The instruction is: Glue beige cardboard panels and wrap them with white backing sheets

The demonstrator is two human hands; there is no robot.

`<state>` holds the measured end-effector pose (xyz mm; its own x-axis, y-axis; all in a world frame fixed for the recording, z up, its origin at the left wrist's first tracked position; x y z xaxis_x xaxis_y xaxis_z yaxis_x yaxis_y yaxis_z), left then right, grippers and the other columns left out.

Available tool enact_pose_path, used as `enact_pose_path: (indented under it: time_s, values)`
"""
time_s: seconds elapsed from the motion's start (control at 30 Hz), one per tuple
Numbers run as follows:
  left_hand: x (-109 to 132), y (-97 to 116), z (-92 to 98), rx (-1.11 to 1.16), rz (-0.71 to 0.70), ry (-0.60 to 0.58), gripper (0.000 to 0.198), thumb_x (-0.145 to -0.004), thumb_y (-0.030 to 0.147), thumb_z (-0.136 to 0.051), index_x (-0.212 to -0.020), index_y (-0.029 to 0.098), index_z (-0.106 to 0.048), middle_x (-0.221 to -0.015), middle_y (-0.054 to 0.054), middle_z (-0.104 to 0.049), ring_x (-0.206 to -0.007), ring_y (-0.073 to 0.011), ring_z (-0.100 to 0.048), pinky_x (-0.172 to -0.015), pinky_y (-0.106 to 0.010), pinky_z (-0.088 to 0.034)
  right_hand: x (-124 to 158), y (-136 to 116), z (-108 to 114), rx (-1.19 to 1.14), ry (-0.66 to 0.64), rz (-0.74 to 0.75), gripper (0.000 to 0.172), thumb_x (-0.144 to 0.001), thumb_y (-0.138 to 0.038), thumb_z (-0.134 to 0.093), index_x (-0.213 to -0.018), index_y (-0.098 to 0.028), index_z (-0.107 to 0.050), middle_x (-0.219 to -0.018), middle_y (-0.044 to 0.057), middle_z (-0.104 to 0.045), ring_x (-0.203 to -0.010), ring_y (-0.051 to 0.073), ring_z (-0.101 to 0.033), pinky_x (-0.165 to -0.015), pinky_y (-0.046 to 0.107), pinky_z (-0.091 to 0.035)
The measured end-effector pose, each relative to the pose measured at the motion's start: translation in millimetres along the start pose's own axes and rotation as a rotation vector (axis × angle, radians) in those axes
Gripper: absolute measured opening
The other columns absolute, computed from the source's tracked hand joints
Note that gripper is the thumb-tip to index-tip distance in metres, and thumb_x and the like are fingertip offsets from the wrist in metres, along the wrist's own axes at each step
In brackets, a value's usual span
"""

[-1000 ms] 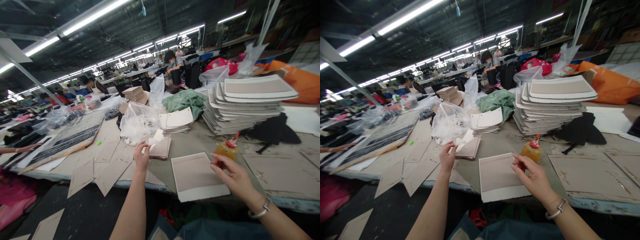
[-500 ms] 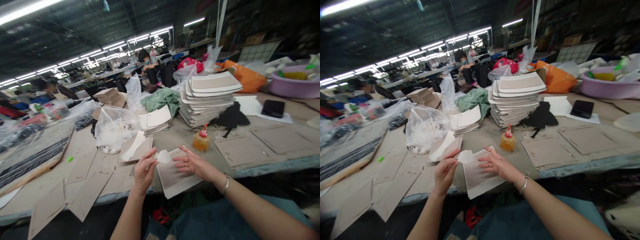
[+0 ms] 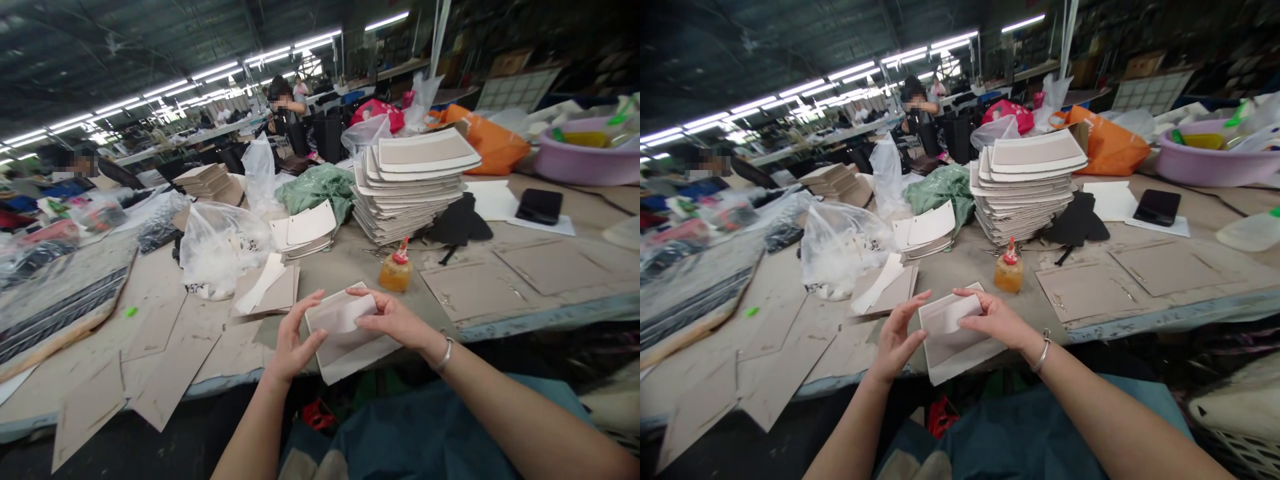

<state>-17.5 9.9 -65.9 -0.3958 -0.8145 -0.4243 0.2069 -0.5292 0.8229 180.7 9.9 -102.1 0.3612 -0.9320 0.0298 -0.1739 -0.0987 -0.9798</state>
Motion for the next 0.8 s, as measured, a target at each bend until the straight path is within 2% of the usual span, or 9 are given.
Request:
enact_pose_path:
  time_s: [0.1, 0.2, 0.33, 0.43, 0.5, 0.57, 0.67, 0.73, 0.8]
  values:
    - [0.8, -5.2, -8.0, 0.158, 0.089, -0.034, 0.054, -0.082, 0.043, -0.058, -0.129, 0.021, -0.044, -0.134, -0.014, -0.047, -0.126, -0.0273, -0.041, -0.106, -0.044, -0.032, 2.7, -2.7, -2.5, 0.009, -0.049, -0.014, 0.060, -0.070, -0.030, -0.072, -0.126, -0.021, -0.052, -0.097, 0.001, -0.060, -0.079, 0.012, -0.054, -0.073, 0.023, -0.043]
    - [1.6, -7.1, -21.8, 0.271, 0.163, -0.114, 0.056, -0.080, 0.042, -0.062, -0.128, 0.020, -0.046, -0.126, -0.012, -0.054, -0.120, -0.0258, -0.048, -0.104, -0.042, -0.034, 4.6, -4.3, -5.3, 0.003, -0.096, -0.011, 0.059, -0.069, -0.030, -0.073, -0.124, -0.020, -0.053, -0.094, 0.002, -0.061, -0.076, 0.012, -0.053, -0.069, 0.023, -0.043]
    - [4.8, -10.0, -38.9, 0.364, 0.332, -0.222, 0.037, -0.072, 0.035, -0.071, -0.102, 0.015, -0.063, -0.091, -0.006, -0.066, -0.085, -0.0179, -0.061, -0.081, -0.030, -0.048, 4.7, -3.9, -3.7, -0.069, -0.090, -0.024, 0.060, -0.069, -0.030, -0.073, -0.124, -0.019, -0.053, -0.089, 0.001, -0.060, -0.075, 0.013, -0.053, -0.067, 0.023, -0.043]
    - [8.5, -12.9, -49.7, 0.495, 0.483, -0.288, 0.026, -0.069, 0.036, -0.073, -0.078, 0.012, -0.064, -0.069, -0.001, -0.061, -0.062, -0.0104, -0.055, -0.060, -0.021, -0.044, 2.9, -4.6, 2.3, -0.157, -0.003, -0.028, 0.056, -0.069, -0.030, -0.073, -0.120, -0.020, -0.055, -0.088, 0.001, -0.058, -0.072, 0.011, -0.052, -0.064, 0.021, -0.042]
    - [8.8, -16.3, -52.1, 0.527, 0.544, -0.226, 0.026, -0.067, 0.036, -0.074, -0.070, 0.012, -0.063, -0.065, 0.001, -0.059, -0.058, -0.0088, -0.052, -0.055, -0.020, -0.041, 1.6, -5.3, 4.1, -0.229, 0.024, -0.025, 0.054, -0.072, -0.032, -0.071, -0.122, -0.022, -0.052, -0.092, 0.002, -0.058, -0.074, 0.011, -0.052, -0.064, 0.021, -0.042]
    - [7.3, -20.7, -50.0, 0.521, 0.555, -0.066, 0.026, -0.066, 0.036, -0.074, -0.069, 0.013, -0.063, -0.064, 0.001, -0.060, -0.057, -0.0088, -0.052, -0.057, -0.020, -0.042, 0.5, -4.9, 1.7, -0.281, -0.004, -0.029, 0.059, -0.076, -0.037, -0.067, -0.130, -0.025, -0.044, -0.096, 0.003, -0.058, -0.080, 0.012, -0.054, -0.069, 0.022, -0.043]
    - [6.5, -26.2, -44.3, 0.493, 0.500, 0.203, 0.021, -0.068, 0.033, -0.073, -0.070, 0.014, -0.064, -0.066, 0.001, -0.062, -0.062, -0.0101, -0.054, -0.064, -0.022, -0.044, 0.3, 0.0, -9.6, -0.249, -0.135, -0.055, 0.081, -0.074, -0.038, -0.070, -0.140, -0.026, -0.026, -0.106, 0.006, -0.057, -0.091, 0.015, -0.055, -0.078, 0.027, -0.043]
    - [7.4, -28.3, -43.0, 0.498, 0.463, 0.310, 0.018, -0.068, 0.030, -0.074, -0.071, 0.015, -0.065, -0.071, 0.000, -0.063, -0.068, -0.0108, -0.056, -0.069, -0.022, -0.044, 0.5, 5.0, -14.8, -0.164, -0.157, -0.067, 0.090, -0.070, -0.033, -0.073, -0.142, -0.024, -0.020, -0.104, 0.006, -0.058, -0.089, 0.015, -0.055, -0.075, 0.027, -0.043]
    - [8.3, -29.3, -43.6, 0.561, 0.449, 0.365, 0.016, -0.066, 0.026, -0.075, -0.073, 0.015, -0.065, -0.077, 0.000, -0.065, -0.073, -0.0111, -0.056, -0.073, -0.023, -0.044, 0.5, 8.3, -15.2, -0.067, -0.105, -0.072, 0.087, -0.071, -0.031, -0.071, -0.142, -0.022, -0.021, -0.094, 0.003, -0.059, -0.080, 0.013, -0.054, -0.069, 0.025, -0.042]
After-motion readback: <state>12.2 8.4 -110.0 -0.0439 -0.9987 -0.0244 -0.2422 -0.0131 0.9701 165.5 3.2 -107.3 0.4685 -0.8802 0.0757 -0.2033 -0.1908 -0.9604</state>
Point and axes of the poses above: each hand's wrist, its own x-axis away from the middle knuckle, its own z-axis out of the back of the hand, y = z × x, the point moved 5 cm from there along -x, towards the middle knuckle
